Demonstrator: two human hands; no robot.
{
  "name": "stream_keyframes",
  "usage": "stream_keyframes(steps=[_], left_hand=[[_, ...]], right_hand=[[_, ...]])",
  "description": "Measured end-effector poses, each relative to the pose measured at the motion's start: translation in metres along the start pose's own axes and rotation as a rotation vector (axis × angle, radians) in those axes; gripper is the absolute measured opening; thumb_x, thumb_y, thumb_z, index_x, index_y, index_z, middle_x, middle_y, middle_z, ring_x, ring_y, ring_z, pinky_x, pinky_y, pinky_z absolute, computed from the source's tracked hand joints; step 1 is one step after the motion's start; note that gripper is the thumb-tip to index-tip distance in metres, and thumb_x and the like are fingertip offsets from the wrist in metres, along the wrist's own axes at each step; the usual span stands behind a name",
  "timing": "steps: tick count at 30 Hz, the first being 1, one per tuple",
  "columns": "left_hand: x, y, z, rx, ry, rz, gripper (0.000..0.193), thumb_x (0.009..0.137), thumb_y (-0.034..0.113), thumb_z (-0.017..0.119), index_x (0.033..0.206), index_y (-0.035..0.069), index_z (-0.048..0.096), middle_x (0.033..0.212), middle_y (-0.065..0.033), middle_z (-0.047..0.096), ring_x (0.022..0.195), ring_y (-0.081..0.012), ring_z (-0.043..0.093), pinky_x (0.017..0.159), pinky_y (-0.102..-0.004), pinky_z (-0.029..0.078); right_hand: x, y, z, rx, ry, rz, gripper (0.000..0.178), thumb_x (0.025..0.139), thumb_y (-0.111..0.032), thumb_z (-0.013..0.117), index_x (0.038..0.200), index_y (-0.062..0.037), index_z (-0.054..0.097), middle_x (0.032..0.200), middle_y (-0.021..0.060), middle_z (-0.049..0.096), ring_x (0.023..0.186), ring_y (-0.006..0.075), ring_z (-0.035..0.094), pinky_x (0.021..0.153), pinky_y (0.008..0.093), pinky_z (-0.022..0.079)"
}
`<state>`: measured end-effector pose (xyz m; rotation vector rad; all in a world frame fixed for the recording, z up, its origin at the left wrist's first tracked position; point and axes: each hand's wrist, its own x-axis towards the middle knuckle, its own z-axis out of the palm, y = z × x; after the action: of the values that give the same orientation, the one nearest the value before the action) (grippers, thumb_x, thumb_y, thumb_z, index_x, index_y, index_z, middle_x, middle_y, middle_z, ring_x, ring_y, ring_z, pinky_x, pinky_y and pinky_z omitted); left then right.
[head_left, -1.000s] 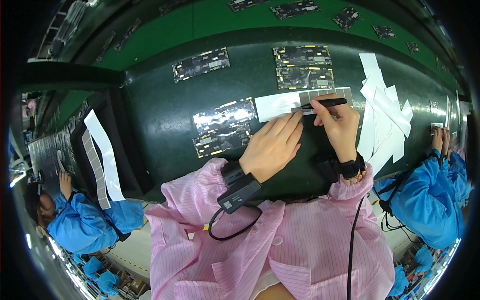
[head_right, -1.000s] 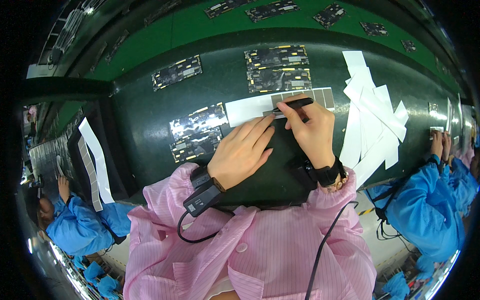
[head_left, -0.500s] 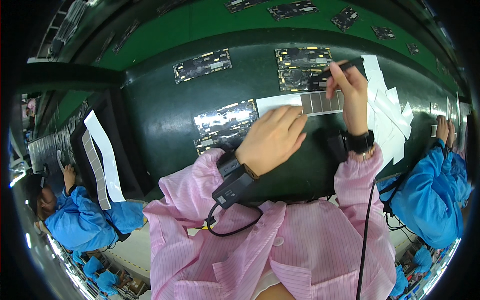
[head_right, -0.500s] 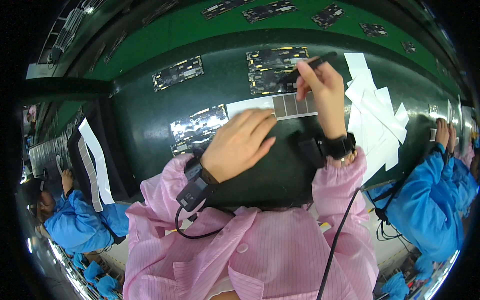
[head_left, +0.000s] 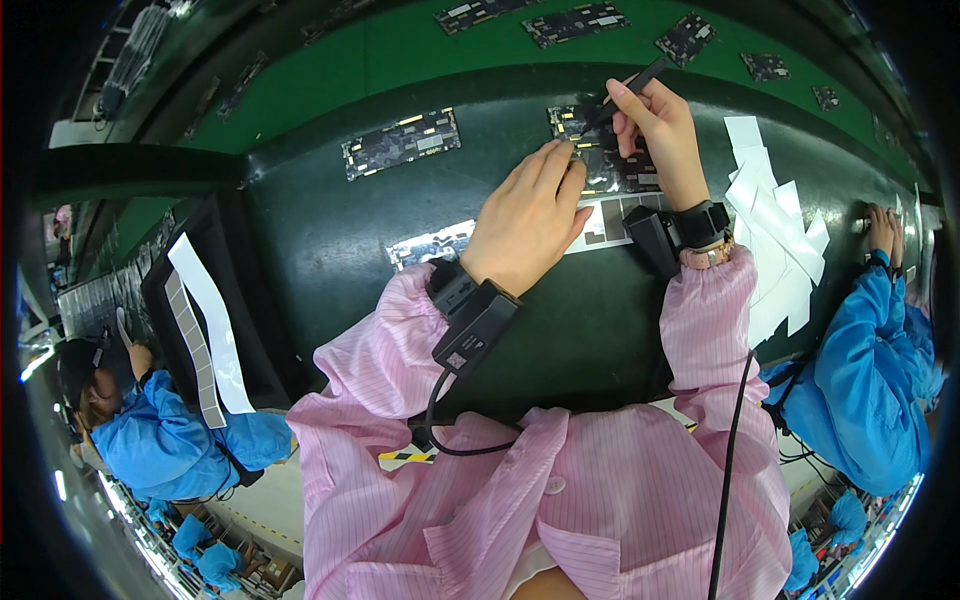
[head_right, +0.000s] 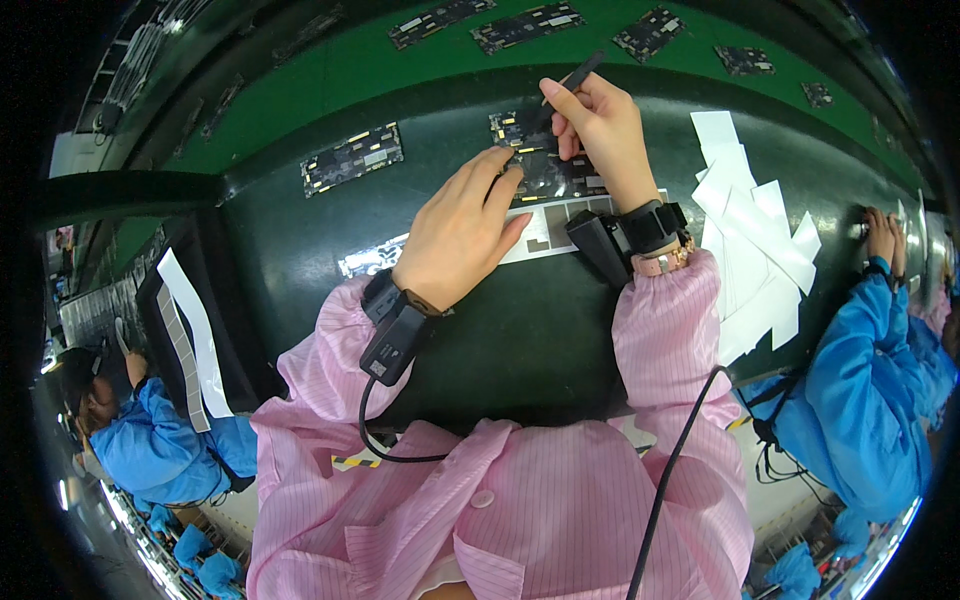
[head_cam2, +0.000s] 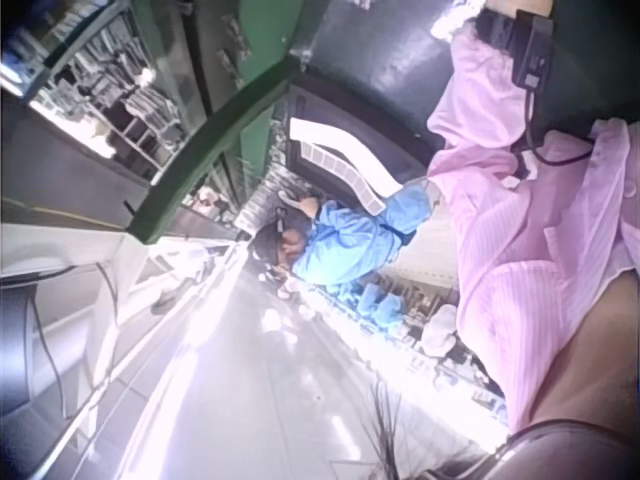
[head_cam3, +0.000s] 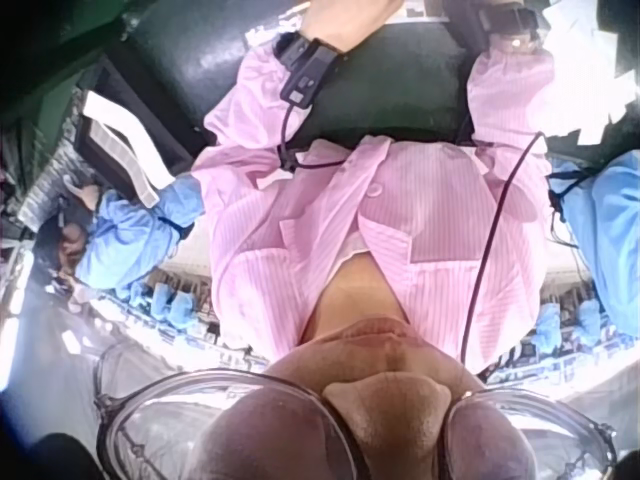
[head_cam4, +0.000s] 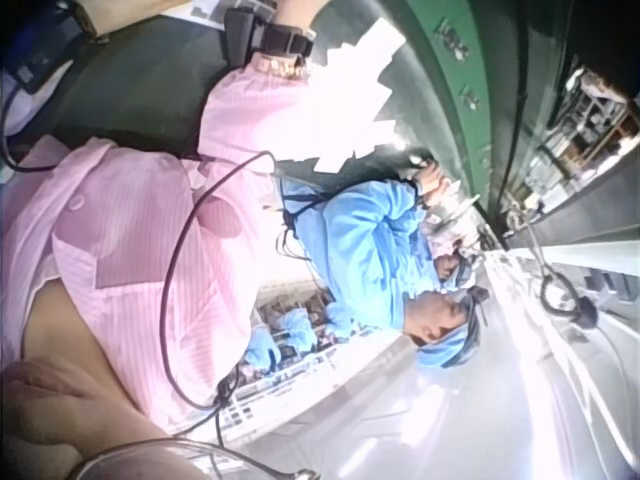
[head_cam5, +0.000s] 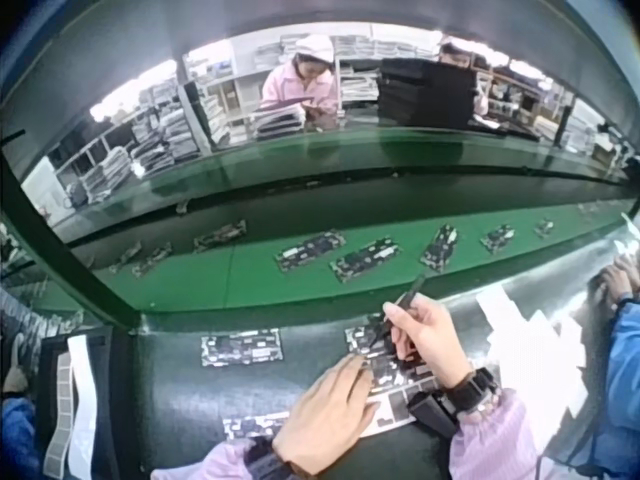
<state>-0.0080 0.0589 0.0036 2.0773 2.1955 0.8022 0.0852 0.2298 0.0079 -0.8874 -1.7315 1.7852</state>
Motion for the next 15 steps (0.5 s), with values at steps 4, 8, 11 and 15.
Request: stream_keyframes(steps=[4, 8, 11, 15], left_hand=[[0.0017, 0.0003, -0.0002, -0.007, 0.004, 0.002, 0.041, 0.081, 0.018, 0.066, 0.114, -0.002, 0.053, 0.125, -0.0162, 0.049, 0.116, -0.0301, 0.05, 0.094, -0.0374, 0.046], [0.0005, -0.0007, 0.0007, 0.002, 0.001, -0.001, 0.041, 0.081, 0.018, 0.066, 0.114, -0.002, 0.053, 0.125, -0.0162, 0.049, 0.115, -0.0301, 0.051, 0.094, -0.0375, 0.046], [0.0001, -0.0004, 0.0001, 0.0, -0.002, -0.001, 0.041, 0.081, 0.017, 0.066, 0.114, -0.002, 0.053, 0.125, -0.0162, 0.049, 0.115, -0.0301, 0.051, 0.093, -0.0375, 0.046], [0.0005, 0.0011, -0.0014, 0.007, 0.0, 0.002, 0.04, 0.081, 0.017, 0.066, 0.114, -0.002, 0.053, 0.124, -0.0162, 0.049, 0.115, -0.0301, 0.051, 0.093, -0.0375, 0.047]], right_hand=[[0.0007, 0.0004, -0.0001, -0.015, 0.011, -0.01, 0.026, 0.09, -0.028, 0.063, 0.08, -0.0047, 0.057, 0.062, 0.0006, 0.056, 0.045, 0.0083, 0.049, 0.043, 0.0209, 0.035], [0.0013, 0.002, -0.0003, -0.018, 0.004, -0.008, 0.026, 0.09, -0.028, 0.063, 0.08, -0.0044, 0.058, 0.062, 0.0006, 0.056, 0.044, 0.0083, 0.049, 0.043, 0.021, 0.034], [0.0019, 0.0036, -0.0003, -0.019, -0.004, -0.006, 0.025, 0.091, -0.027, 0.063, 0.081, -0.0039, 0.058, 0.062, 0.0007, 0.056, 0.044, 0.0085, 0.049, 0.043, 0.0211, 0.034], [0.0027, 0.0051, 0.0004, -0.018, 0.0, -0.003, 0.024, 0.091, -0.025, 0.063, 0.082, -0.0033, 0.058, 0.062, 0.0007, 0.056, 0.044, 0.0083, 0.049, 0.043, 0.0213, 0.035]])
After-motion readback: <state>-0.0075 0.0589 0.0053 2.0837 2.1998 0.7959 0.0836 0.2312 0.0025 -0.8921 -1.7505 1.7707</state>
